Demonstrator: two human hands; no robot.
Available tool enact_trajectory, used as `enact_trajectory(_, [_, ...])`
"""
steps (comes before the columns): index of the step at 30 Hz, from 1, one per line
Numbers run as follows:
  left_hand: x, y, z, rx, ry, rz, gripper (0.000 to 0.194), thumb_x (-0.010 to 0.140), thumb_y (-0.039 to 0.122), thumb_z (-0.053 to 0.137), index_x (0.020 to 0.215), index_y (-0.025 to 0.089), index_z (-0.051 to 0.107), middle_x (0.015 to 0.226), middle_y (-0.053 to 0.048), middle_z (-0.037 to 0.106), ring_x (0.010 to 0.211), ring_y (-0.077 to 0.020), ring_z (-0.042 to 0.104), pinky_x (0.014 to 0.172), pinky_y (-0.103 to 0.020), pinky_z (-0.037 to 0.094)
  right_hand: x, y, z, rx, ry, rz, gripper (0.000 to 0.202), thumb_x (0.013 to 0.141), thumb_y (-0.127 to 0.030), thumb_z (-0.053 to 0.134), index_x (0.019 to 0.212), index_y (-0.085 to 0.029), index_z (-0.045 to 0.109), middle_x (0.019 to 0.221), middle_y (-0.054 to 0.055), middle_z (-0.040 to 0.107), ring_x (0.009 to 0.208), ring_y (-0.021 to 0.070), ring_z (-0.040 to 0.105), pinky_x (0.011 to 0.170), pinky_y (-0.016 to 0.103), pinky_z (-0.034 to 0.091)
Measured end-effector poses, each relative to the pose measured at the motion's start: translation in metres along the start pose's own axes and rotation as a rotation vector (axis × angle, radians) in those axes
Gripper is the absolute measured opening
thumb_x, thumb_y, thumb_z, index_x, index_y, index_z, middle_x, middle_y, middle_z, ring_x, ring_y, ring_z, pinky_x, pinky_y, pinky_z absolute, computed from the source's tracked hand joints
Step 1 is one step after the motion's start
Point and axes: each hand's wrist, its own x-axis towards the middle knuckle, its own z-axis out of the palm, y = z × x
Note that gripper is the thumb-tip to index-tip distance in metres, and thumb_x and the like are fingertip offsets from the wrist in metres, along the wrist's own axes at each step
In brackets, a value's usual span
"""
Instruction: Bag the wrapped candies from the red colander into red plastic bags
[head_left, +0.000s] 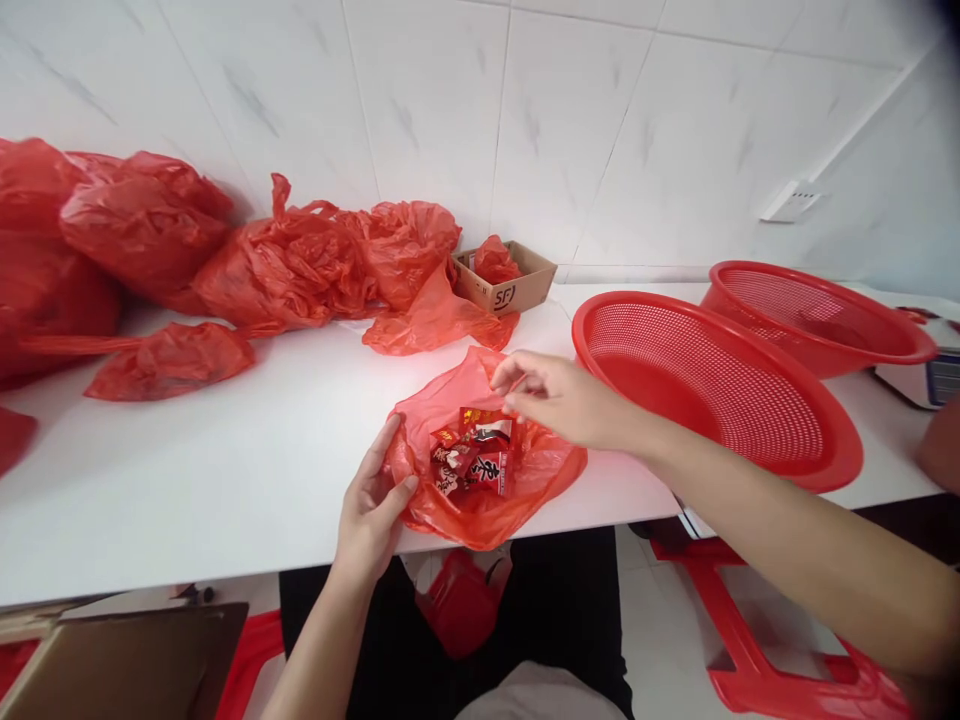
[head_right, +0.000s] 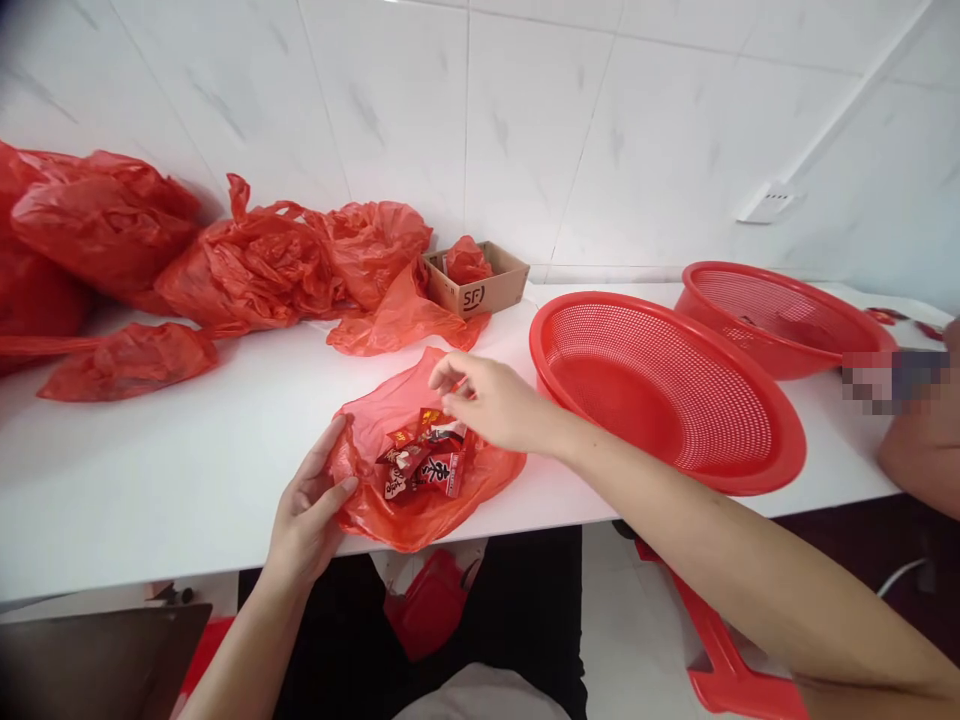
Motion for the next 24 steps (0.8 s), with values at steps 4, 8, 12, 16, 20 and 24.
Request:
enact_trajectory(4, [-0.001,0.003,0.002,0.006,0.037,-0.025,0.066,0.074,0.024,0.075,0.136,0.03,0.054,0.155,-0.003,0.037,0.141,-0.0299,0.033,0.112,-0.038,0.036,-0.039,0.004,-0.055,-0.212,0.265,0.014,0.019,0.087,-0.035,0.058,0.103,-0.025,0.061,0.108,0.005,0.067,0.098,0.0214,0.065,0.088,0.04,0.052])
enact_trajectory(8, [-0.001,0.007,0.006,0.026,0.081,-0.065,0.069,0.072,0.029,0.076,0.137,0.028,0.053,0.154,-0.004,0.038,0.14,-0.0313,0.035,0.109,-0.039,0.041,-0.101,0.044,-0.07,-0.628,0.24,0.307,0.035,0.09,-0.048,0.051,0.114,-0.028,0.065,0.12,0.007,0.067,0.109,0.0317,0.063,0.091,0.052,0.051])
enact_trajectory(12, [-0.001,0.009,0.008,0.051,0.098,-0.08,0.067,0.071,0.027,0.077,0.134,0.03,0.056,0.153,-0.001,0.04,0.141,-0.0305,0.033,0.11,-0.036,0.039,-0.148,0.061,-0.021,-0.724,0.325,0.269,0.038,0.097,-0.042,0.039,0.122,-0.027,0.064,0.119,0.007,0.068,0.107,0.0281,0.066,0.085,0.046,0.057])
enact_trajectory(16, [0.001,0.011,0.011,0.068,0.107,-0.108,0.068,0.07,0.025,0.077,0.134,0.031,0.056,0.153,0.0,0.04,0.141,-0.0305,0.034,0.107,-0.034,0.043,-0.152,0.05,0.014,-0.767,0.403,0.137,0.033,0.097,-0.034,0.042,0.12,-0.028,0.064,0.113,0.005,0.071,0.099,0.0246,0.069,0.078,0.041,0.059])
enact_trajectory(20, [-0.001,0.014,0.015,0.084,0.118,-0.11,0.072,0.069,0.027,0.078,0.136,0.032,0.053,0.153,-0.001,0.041,0.139,-0.0307,0.036,0.106,-0.033,0.044,-0.143,0.05,0.001,-0.771,0.429,0.138,0.031,0.097,-0.033,0.042,0.118,-0.026,0.065,0.111,0.005,0.072,0.095,0.0244,0.07,0.076,0.042,0.057])
enact_trajectory(24, [-0.008,0.023,0.012,0.108,0.192,-0.182,0.081,0.073,0.033,0.076,0.144,0.039,0.039,0.149,-0.004,0.044,0.133,-0.0295,0.045,0.099,-0.035,0.049,-0.131,0.053,-0.021,-0.689,0.675,0.098,0.027,0.096,-0.033,0.047,0.116,-0.026,0.064,0.113,0.005,0.07,0.101,0.0248,0.066,0.085,0.043,0.053])
